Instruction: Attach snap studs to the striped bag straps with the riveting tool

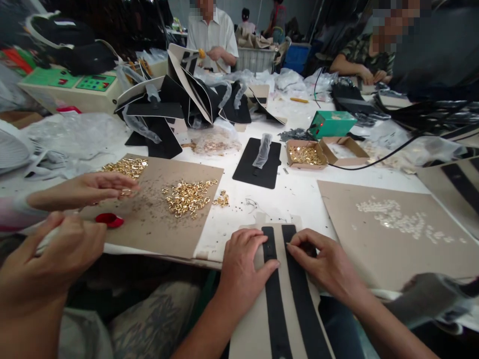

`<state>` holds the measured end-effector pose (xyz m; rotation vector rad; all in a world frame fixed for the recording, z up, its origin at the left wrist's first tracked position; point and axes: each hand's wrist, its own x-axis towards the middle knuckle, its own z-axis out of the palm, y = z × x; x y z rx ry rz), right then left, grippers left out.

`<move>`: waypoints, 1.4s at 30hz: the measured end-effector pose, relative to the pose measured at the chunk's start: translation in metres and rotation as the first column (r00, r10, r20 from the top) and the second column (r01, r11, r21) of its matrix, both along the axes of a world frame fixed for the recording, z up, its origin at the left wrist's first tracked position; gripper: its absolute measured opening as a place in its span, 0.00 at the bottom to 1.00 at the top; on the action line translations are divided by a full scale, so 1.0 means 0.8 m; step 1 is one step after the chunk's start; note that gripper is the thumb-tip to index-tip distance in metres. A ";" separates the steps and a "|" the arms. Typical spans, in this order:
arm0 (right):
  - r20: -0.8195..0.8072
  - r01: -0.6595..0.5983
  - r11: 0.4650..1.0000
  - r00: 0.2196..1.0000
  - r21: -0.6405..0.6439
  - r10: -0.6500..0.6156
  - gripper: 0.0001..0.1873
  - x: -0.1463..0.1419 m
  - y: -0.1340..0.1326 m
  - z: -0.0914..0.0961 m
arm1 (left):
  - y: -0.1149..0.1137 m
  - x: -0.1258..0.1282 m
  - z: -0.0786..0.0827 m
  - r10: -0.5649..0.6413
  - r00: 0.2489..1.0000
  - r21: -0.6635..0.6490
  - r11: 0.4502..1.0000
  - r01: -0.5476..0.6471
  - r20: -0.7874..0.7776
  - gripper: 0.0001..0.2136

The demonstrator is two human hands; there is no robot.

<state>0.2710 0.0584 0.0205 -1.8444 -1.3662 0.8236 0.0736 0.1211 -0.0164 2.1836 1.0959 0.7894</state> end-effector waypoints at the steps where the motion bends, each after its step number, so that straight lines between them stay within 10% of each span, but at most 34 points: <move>1: -0.005 0.022 0.999 1.000 0.030 -0.022 0.08 0.001 -0.006 -0.004 | 0.000 0.000 0.000 0.001 1.000 0.004 1.000 -0.001 -0.001 0.24; 9: 0.053 -0.044 0.951 0.998 0.306 0.029 0.06 -0.001 -0.015 -0.029 | 0.005 0.004 0.007 -0.001 1.000 0.056 0.998 0.002 -0.021 0.24; 25: 0.239 -0.160 0.887 0.969 0.434 0.058 0.08 -0.002 -0.009 -0.041 | -0.001 0.002 0.010 -0.002 0.996 0.075 0.997 0.009 -0.093 0.23; 32: 0.343 -0.192 0.875 0.939 0.445 0.031 0.06 -0.004 -0.011 -0.048 | -0.015 -0.014 0.009 0.244 0.965 0.032 0.970 -0.242 -0.100 0.30; 36: 0.374 -0.192 0.879 0.927 0.437 0.016 0.05 -0.006 -0.012 -0.050 | -0.025 -0.021 0.021 0.432 0.901 -0.408 0.830 -0.381 0.038 0.34; 40: 0.398 -0.206 0.879 0.917 0.430 0.020 0.05 -0.005 -0.014 -0.053 | -0.033 -0.010 0.041 0.611 0.752 -0.746 0.615 -0.255 0.246 0.41; 42: 0.395 -0.215 0.874 0.918 0.435 0.029 0.05 -0.004 -0.017 -0.052 | -0.041 -0.005 0.047 0.573 0.791 -0.805 0.562 -0.188 0.215 0.38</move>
